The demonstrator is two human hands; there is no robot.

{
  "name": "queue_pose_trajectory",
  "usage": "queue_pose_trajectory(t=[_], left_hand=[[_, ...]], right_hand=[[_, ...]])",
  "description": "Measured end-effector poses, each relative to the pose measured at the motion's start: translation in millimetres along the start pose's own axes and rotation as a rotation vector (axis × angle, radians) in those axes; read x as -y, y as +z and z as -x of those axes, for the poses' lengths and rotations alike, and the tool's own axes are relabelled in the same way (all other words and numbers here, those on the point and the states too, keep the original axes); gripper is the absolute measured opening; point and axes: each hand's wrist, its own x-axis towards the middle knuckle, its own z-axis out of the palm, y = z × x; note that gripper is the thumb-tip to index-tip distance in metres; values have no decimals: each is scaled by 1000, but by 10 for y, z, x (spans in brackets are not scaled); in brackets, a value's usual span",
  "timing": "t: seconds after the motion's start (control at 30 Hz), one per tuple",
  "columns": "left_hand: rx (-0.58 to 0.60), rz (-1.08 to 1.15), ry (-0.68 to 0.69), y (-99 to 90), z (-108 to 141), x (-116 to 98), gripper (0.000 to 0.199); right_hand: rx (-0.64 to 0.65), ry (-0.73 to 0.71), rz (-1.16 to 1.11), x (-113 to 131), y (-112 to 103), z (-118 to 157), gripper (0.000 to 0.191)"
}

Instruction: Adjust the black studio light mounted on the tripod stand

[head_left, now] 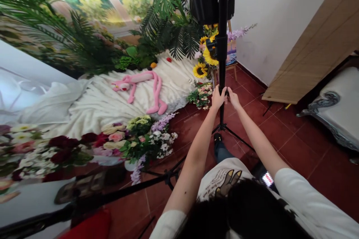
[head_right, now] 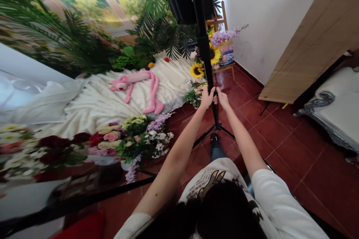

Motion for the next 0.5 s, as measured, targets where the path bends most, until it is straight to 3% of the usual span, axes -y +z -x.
queue_pose_trajectory(t=[0.1,0.2,0.27,0.37,0.5], left_hand=[[-26,7,-17,-95,229,267,43],[-72,-47,-127,-438,723,720,42],[-151,-94,-261,-813,1164,1058,37],[-301,-225,-500,-1524,1883,1480,31],[-596,-358,-777,-2529,2765,1695,21]], right_hand=[[-30,24,1,43,31,58,70],[-59,29,35,98,53,117,70],[-82,21,54,123,70,143,69],[-156,-2,43,125,129,167,69],[-335,-72,67,67,309,199,66]])
